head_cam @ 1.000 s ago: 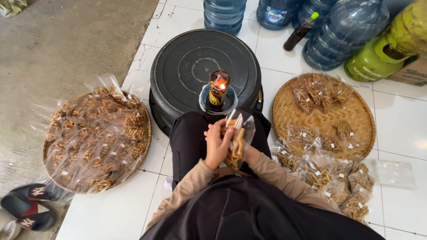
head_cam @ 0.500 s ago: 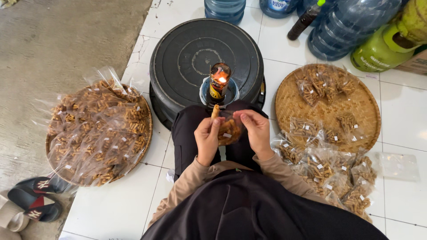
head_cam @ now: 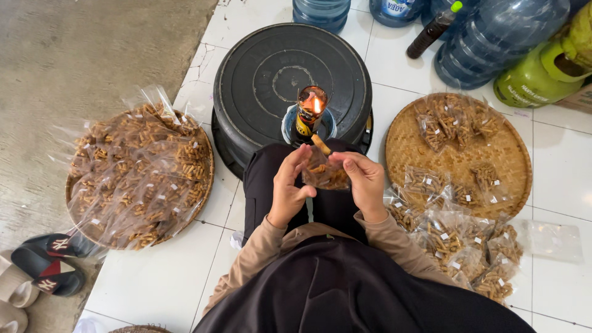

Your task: The person sits on the floor and seals filled plastic bags of snack sticks by melting the open ends over a small candle flame, pressing the softened plastic closed. They handle bags one at a time from woven trays and at the end refill the candle's fuel from a bottle.

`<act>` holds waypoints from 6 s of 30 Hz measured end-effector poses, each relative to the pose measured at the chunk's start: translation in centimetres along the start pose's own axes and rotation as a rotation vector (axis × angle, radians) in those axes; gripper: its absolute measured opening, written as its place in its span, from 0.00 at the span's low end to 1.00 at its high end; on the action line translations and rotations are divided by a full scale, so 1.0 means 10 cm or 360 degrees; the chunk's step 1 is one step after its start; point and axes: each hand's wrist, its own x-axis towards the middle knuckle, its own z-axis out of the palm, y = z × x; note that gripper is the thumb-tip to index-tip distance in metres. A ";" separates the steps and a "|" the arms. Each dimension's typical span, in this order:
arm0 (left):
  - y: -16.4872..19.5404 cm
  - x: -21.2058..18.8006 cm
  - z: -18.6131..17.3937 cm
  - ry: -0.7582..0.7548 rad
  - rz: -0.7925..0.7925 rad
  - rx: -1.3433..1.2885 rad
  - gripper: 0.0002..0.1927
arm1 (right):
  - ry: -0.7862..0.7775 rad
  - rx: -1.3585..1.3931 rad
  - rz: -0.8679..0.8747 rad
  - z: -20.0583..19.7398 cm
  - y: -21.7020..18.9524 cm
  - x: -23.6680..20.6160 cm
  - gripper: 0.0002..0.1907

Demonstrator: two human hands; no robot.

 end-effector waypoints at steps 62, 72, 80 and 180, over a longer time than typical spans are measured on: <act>-0.02 0.42 -0.91 0.0140 -0.0240 0.0777 0.27 | -0.1434 -0.2198 0.0367 0.99 1.37 0.12 0.06; 0.26 0.11 -0.53 -0.0308 -0.0251 0.0949 0.27 | -0.0960 -0.0275 -0.0135 -0.31 -0.89 0.22 0.04; 0.14 -0.28 -0.17 -0.0691 -0.0453 0.0545 0.23 | -0.0582 -0.0656 -0.0595 -0.12 -1.16 0.23 0.23; 0.84 0.19 -0.34 -0.0857 0.0068 0.1479 0.11 | -0.1230 -0.1180 -0.0533 0.03 -0.71 0.44 0.03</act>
